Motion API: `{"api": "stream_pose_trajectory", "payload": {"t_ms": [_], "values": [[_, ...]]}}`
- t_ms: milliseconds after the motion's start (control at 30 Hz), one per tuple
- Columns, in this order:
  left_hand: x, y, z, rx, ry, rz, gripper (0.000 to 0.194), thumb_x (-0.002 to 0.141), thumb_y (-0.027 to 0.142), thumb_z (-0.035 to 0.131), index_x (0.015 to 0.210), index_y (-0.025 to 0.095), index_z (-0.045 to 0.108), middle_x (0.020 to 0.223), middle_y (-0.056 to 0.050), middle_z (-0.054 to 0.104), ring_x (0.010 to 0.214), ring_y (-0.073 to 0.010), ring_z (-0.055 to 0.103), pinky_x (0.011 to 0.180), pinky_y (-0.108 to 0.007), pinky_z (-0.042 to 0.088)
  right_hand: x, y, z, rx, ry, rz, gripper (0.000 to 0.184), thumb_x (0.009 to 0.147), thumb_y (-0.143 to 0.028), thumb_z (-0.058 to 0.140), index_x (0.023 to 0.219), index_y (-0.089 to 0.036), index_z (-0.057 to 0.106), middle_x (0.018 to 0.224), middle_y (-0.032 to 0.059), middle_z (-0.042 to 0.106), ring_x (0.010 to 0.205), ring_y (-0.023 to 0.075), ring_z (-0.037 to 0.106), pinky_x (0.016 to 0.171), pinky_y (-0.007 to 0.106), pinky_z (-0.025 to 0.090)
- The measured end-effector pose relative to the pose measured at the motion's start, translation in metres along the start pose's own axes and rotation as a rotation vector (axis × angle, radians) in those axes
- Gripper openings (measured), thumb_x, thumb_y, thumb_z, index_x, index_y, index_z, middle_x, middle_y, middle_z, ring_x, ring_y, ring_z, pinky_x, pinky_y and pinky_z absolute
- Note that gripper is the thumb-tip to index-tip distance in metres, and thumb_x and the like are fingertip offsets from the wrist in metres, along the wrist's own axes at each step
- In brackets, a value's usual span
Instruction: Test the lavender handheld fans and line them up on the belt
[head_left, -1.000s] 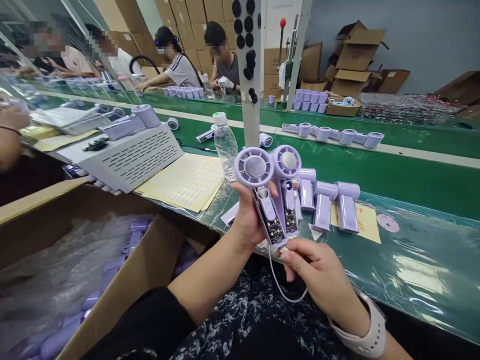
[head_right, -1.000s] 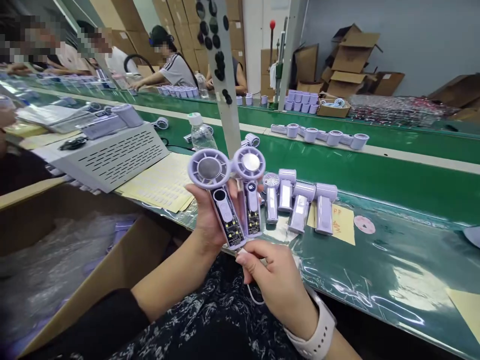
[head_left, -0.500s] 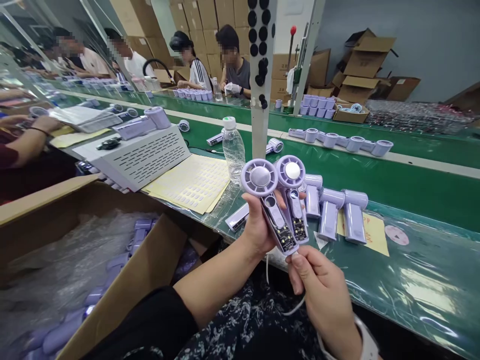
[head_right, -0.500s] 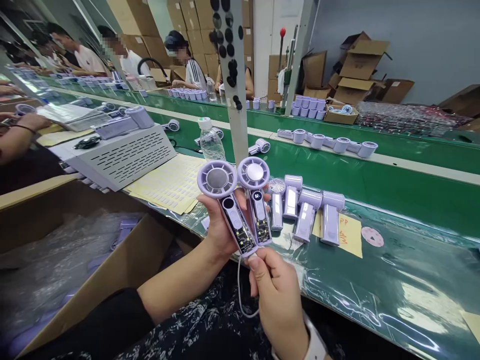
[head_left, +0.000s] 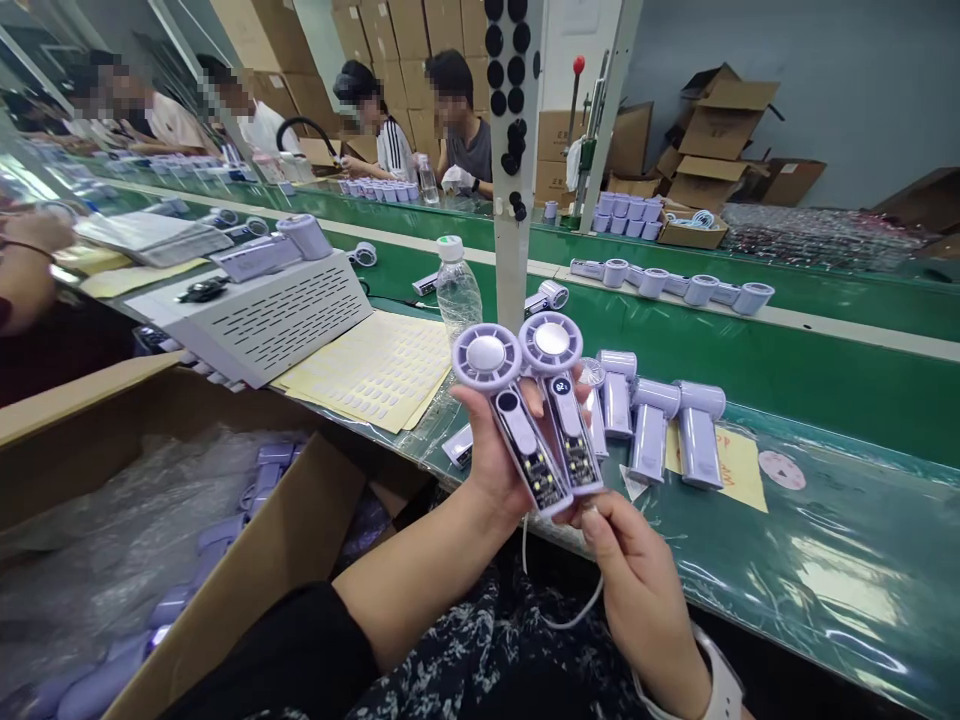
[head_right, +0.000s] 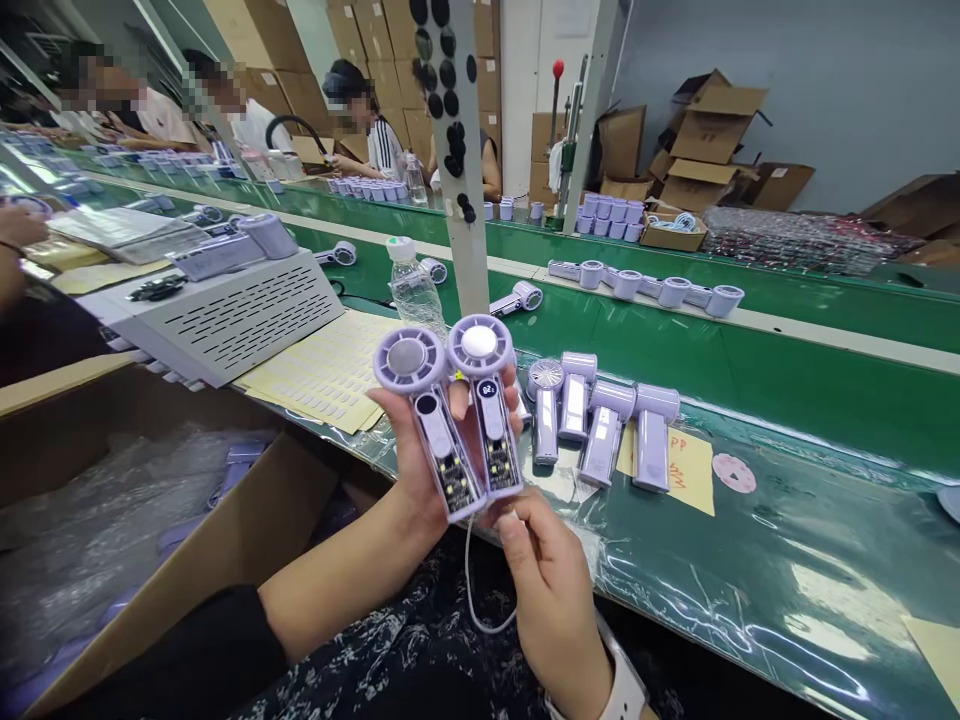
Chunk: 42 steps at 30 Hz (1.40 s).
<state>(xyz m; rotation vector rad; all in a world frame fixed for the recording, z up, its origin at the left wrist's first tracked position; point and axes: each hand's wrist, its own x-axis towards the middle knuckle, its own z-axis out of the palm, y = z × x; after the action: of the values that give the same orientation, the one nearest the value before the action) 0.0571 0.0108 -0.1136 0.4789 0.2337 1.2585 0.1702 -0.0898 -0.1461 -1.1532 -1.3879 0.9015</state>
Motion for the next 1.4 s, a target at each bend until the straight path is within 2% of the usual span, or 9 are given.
{"api": "stream_pose_trajectory", "payload": {"t_ms": [133, 300, 500, 633, 700, 833, 1033, 1167, 1400], "values": [[-0.004, -0.005, -0.002, 0.140, -0.050, 0.078, 0.074, 0.054, 0.092, 0.070, 0.059, 0.020, 0.055, 0.105, -0.009, 0.075, 0.096, -0.0298, 0.071, 0.076, -0.041, 0.061, 0.002, 0.005, 0.006, 0.100, 0.081, 0.151, 0.046, 0.103, -0.050, 0.055, 0.066, -0.022, 0.055, 0.048, -0.0037, 0.051, 0.046, 0.0133, 0.050, 0.051, 0.026, 0.039], [-0.008, -0.019, -0.006, 0.162, -0.050, 0.135, 0.072, 0.055, 0.092, 0.069, 0.060, 0.020, 0.059, 0.101, -0.008, 0.075, 0.090, -0.0261, 0.070, 0.078, -0.038, 0.060, -0.001, 0.010, 0.013, 0.283, 0.168, 0.247, 0.049, 0.100, -0.060, 0.054, 0.067, -0.023, 0.051, 0.043, -0.0063, 0.044, 0.040, 0.0120, 0.042, 0.044, 0.024, 0.035], [0.000, -0.013, -0.005, 0.194, -0.124, 0.118, 0.072, 0.065, 0.093, 0.060, 0.074, 0.021, 0.064, 0.106, -0.009, 0.074, 0.098, -0.0302, 0.071, 0.079, -0.042, 0.059, 0.008, 0.004, -0.030, -0.024, -0.008, 0.109, 0.038, 0.103, -0.052, 0.051, 0.083, -0.023, 0.066, 0.090, 0.0063, 0.068, 0.085, 0.0228, 0.063, 0.076, 0.034, 0.052], [-0.002, -0.005, -0.001, 0.270, -0.088, 0.122, 0.053, 0.072, 0.073, 0.073, 0.081, 0.021, 0.067, 0.107, -0.009, 0.074, 0.109, -0.0330, 0.069, 0.087, -0.045, 0.058, 0.024, 0.012, -0.060, -0.297, 0.354, 0.031, 0.034, 0.098, -0.054, 0.058, 0.101, -0.024, 0.072, 0.139, 0.0133, 0.058, 0.136, 0.0353, 0.047, 0.111, 0.052, 0.039], [-0.007, -0.002, -0.004, 0.395, -0.156, 0.012, 0.045, 0.067, 0.058, 0.086, 0.088, 0.021, 0.072, 0.100, -0.008, 0.076, 0.100, -0.0317, 0.071, 0.085, -0.043, 0.058, 0.027, 0.014, -0.064, -0.200, 0.354, 0.036, 0.042, 0.096, -0.054, 0.063, 0.128, -0.027, 0.067, 0.151, 0.0125, 0.052, 0.146, 0.0352, 0.039, 0.116, 0.055, 0.036], [-0.010, 0.002, -0.020, 0.615, -0.244, -0.145, 0.054, 0.060, 0.042, 0.096, 0.104, 0.020, 0.076, 0.098, -0.007, 0.078, 0.094, -0.0270, 0.071, 0.086, -0.038, 0.056, 0.020, 0.011, -0.061, 0.307, -0.009, 0.152, 0.053, 0.089, -0.048, 0.076, 0.136, -0.029, 0.062, 0.130, 0.0107, 0.068, 0.110, 0.0292, 0.068, 0.094, 0.045, 0.057], [-0.006, -0.007, -0.034, 0.362, 0.003, -0.309, 0.042, 0.080, 0.050, 0.080, 0.104, 0.018, 0.067, 0.083, -0.003, 0.068, 0.071, -0.0165, 0.065, 0.070, -0.032, 0.057, 0.013, 0.011, -0.067, 0.492, 0.166, 0.270, 0.033, 0.081, -0.039, 0.085, 0.105, -0.024, 0.067, 0.085, 0.0005, 0.066, 0.068, 0.0163, 0.061, 0.066, 0.030, 0.053], [-0.017, -0.012, -0.023, 0.333, -0.132, -0.389, 0.050, 0.070, 0.023, 0.087, 0.112, 0.021, 0.060, 0.091, -0.001, 0.065, 0.075, -0.0148, 0.064, 0.069, -0.029, 0.056, 0.010, 0.005, -0.069, 0.601, 0.168, 0.253, 0.026, 0.089, -0.041, 0.076, 0.107, -0.023, 0.071, 0.090, 0.0045, 0.069, 0.070, 0.0173, 0.063, 0.065, 0.030, 0.055], [-0.022, -0.010, -0.021, 0.496, -0.295, -0.362, 0.040, 0.079, 0.041, 0.081, 0.102, 0.020, 0.055, 0.079, 0.000, 0.064, 0.063, -0.0138, 0.063, 0.058, -0.026, 0.053, 0.004, 0.003, -0.060, 0.571, 0.133, 0.229, 0.022, 0.089, -0.041, 0.077, 0.103, -0.025, 0.069, 0.089, 0.0023, 0.066, 0.068, 0.0157, 0.061, 0.061, 0.028, 0.055]]}}
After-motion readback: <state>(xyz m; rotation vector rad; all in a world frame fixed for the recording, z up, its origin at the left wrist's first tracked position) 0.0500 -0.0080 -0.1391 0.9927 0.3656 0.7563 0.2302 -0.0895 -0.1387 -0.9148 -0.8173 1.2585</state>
